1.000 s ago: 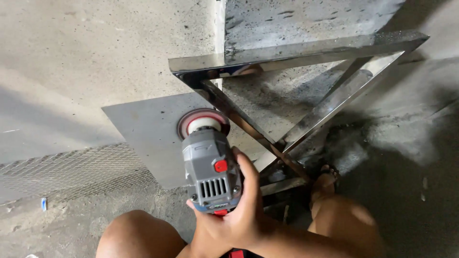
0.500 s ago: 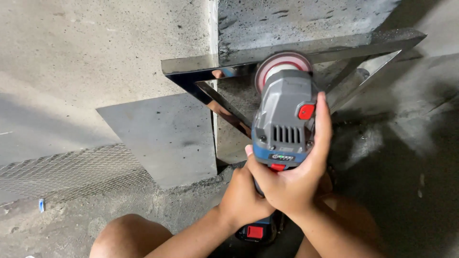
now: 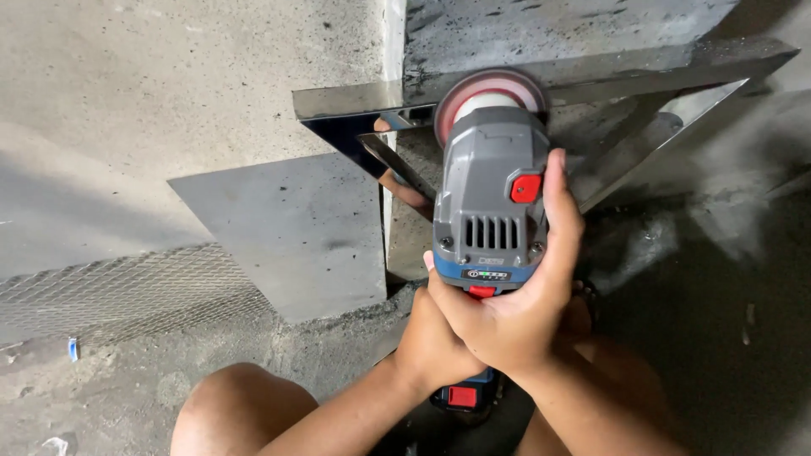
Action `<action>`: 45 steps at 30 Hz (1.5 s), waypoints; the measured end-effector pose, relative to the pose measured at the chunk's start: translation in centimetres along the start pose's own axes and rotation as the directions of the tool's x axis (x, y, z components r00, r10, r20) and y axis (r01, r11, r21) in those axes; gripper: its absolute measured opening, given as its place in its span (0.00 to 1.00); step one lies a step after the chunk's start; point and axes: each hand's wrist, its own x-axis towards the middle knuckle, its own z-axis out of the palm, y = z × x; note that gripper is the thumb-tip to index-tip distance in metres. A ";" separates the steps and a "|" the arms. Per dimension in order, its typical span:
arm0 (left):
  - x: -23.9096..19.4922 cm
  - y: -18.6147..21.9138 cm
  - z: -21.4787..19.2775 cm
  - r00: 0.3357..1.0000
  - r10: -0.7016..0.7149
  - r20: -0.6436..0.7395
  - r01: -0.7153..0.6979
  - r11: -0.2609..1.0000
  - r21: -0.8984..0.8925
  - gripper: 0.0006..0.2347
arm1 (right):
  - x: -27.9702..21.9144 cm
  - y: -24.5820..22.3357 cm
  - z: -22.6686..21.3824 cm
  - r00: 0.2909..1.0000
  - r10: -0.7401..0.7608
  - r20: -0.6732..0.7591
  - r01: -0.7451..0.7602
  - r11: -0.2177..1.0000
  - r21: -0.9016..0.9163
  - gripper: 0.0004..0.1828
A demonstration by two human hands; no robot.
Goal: Polishing a triangular metal frame using a handheld angle grinder with a polishing disc.
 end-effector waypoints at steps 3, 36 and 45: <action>0.2 0.0 -0.4 1.000 0.001 0.004 -0.001 1.000 0.013 0.20 | 0.2 0.1 0.1 1.000 -0.018 0.021 0.017 0.999 0.028 0.57; 2.0 23.8 3.7 0.991 -0.071 0.113 0.059 0.992 0.108 0.21 | 0.2 0.6 0.1 0.994 -0.023 -0.109 0.017 0.998 -0.054 0.56; 2.0 23.2 3.6 0.995 -0.062 0.081 0.053 0.993 0.110 0.20 | -0.3 0.0 1.0 0.997 -0.039 -0.061 0.039 0.999 -0.005 0.57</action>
